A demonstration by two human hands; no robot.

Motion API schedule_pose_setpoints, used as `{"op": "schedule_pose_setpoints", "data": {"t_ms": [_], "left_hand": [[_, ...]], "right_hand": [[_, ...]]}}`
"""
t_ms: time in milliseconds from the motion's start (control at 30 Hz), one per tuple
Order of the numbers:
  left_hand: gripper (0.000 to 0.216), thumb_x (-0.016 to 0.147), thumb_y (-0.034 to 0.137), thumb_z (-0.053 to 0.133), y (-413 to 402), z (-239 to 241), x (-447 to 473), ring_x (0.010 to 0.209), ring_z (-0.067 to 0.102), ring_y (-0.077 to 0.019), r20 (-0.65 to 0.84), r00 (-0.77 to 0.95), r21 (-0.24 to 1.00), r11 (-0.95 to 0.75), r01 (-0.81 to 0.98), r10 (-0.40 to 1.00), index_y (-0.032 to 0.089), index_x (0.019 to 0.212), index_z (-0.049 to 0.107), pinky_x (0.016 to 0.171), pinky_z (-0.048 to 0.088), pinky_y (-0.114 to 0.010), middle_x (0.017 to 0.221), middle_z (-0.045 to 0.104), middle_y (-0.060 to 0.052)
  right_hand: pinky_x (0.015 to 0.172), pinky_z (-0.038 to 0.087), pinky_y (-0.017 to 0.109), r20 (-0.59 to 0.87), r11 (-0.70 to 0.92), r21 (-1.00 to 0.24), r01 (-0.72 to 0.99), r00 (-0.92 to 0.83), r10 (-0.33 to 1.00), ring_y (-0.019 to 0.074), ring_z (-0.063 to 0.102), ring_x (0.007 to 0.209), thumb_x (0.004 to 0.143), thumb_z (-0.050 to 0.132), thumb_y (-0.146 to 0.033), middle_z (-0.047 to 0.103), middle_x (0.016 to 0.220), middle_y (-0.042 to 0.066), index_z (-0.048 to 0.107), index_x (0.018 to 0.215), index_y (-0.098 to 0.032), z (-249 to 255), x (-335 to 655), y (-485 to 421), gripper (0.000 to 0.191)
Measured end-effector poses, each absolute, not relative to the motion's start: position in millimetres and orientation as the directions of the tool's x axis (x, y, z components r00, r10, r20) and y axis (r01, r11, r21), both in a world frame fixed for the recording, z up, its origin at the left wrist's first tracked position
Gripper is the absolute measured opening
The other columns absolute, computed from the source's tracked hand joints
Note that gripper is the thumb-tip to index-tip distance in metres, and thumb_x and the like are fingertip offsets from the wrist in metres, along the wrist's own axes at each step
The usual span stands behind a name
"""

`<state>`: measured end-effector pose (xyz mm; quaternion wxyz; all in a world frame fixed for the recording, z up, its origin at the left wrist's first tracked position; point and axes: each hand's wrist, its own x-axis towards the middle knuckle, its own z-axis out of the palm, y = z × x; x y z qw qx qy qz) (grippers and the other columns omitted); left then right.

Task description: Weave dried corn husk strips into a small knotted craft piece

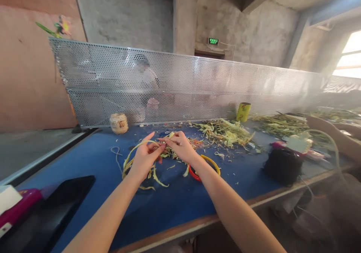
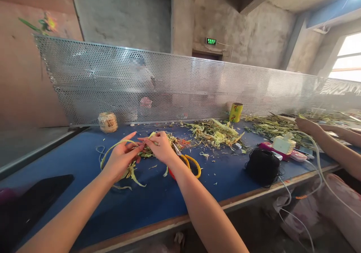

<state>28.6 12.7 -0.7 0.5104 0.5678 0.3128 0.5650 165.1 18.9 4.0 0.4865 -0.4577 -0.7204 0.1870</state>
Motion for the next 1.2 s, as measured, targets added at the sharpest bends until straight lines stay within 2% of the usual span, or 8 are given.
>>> {"op": "schedule_pose_setpoints", "data": {"t_ms": [200, 533, 667, 767, 967, 1100, 1200], "left_hand": [[0.080, 0.059, 0.024, 0.070, 14, 0, 27, 0.045, 0.052, -0.0093, 0.336, 0.168, 0.933, -0.302, -0.198, 0.927, 0.014, 0.127, 0.030, 0.045, 0.042, -0.022, 0.060, 0.060, 0.004], [0.063, 0.059, 0.025, 0.071, 13, 2, 26, 0.052, 0.058, -0.0126, 0.343, 0.140, 0.930, -0.314, -0.192, 0.929, 0.015, 0.112, 0.039, 0.048, 0.047, -0.023, 0.056, 0.059, 0.005], [0.055, 0.062, 0.022, 0.068, 11, 4, 27, 0.061, 0.063, -0.0163, 0.258, 0.120, 0.930, -0.212, -0.301, 0.959, 0.015, 0.111, 0.043, 0.051, 0.050, -0.025, 0.063, 0.063, 0.001], [0.049, 0.067, 0.021, 0.064, 10, 6, 28, 0.066, 0.064, -0.0194, 0.191, 0.184, 0.929, -0.117, -0.351, 0.964, 0.013, 0.112, 0.045, 0.052, 0.052, -0.029, 0.070, 0.066, -0.004], [0.058, 0.067, 0.014, 0.064, 9, 7, 28, 0.070, 0.064, -0.0196, 0.192, 0.225, 0.937, -0.111, -0.330, 0.955, 0.010, 0.120, 0.041, 0.047, 0.051, -0.025, 0.063, 0.064, -0.002], [0.068, 0.065, 0.012, 0.066, 10, 5, 27, 0.072, 0.064, -0.0171, 0.193, 0.245, 0.942, -0.109, -0.319, 0.950, 0.010, 0.125, 0.035, 0.058, 0.052, -0.026, 0.067, 0.067, -0.003], [0.074, 0.061, 0.011, 0.069, 10, 4, 25, 0.068, 0.064, -0.0152, 0.204, 0.244, 0.947, -0.128, -0.295, 0.948, 0.010, 0.126, 0.034, 0.054, 0.049, -0.022, 0.071, 0.069, -0.005]], "right_hand": [[0.083, 0.034, 0.030, 0.541, 0.504, -0.712, 0.488, -0.075, 0.838, 0.0146, 0.039, 0.081, 0.083, 0.046, -0.025, 0.036, 0.074, 0.001, 0.069, 0.091, -0.026, 5, 165, 20, 0.024], [0.076, 0.034, 0.026, 0.574, 0.581, -0.737, 0.346, -0.134, 0.808, 0.0152, 0.045, 0.079, 0.084, 0.042, -0.029, 0.048, 0.064, 0.001, 0.070, 0.081, -0.022, 5, 169, 24, 0.029], [0.069, 0.035, 0.023, 0.555, 0.571, -0.789, 0.227, -0.134, 0.821, 0.0127, 0.047, 0.068, 0.083, 0.041, -0.034, 0.045, 0.059, -0.001, 0.069, 0.081, -0.020, 3, 169, 26, 0.032], [0.060, 0.033, 0.022, 0.526, 0.536, -0.817, 0.214, -0.107, 0.844, 0.0099, 0.040, 0.057, 0.082, 0.042, -0.036, 0.037, 0.055, -0.003, 0.069, 0.085, -0.017, 2, 169, 26, 0.033], [0.050, 0.030, 0.020, 0.471, 0.492, -0.851, 0.183, -0.151, 0.869, 0.0076, 0.030, 0.050, 0.080, 0.043, -0.041, 0.030, 0.053, -0.004, 0.068, 0.087, -0.014, -2, 169, 29, 0.037], [0.052, 0.036, 0.020, 0.442, 0.464, -0.879, 0.112, -0.176, 0.880, 0.0074, 0.035, 0.050, 0.079, 0.044, -0.043, 0.036, 0.054, -0.004, 0.068, 0.087, -0.015, -4, 170, 32, 0.038], [0.054, 0.038, 0.021, 0.444, 0.469, -0.873, 0.131, -0.184, 0.877, 0.0079, 0.040, 0.051, 0.080, 0.044, -0.041, 0.038, 0.052, -0.004, 0.068, 0.085, -0.014, -1, 171, 30, 0.036]]}}
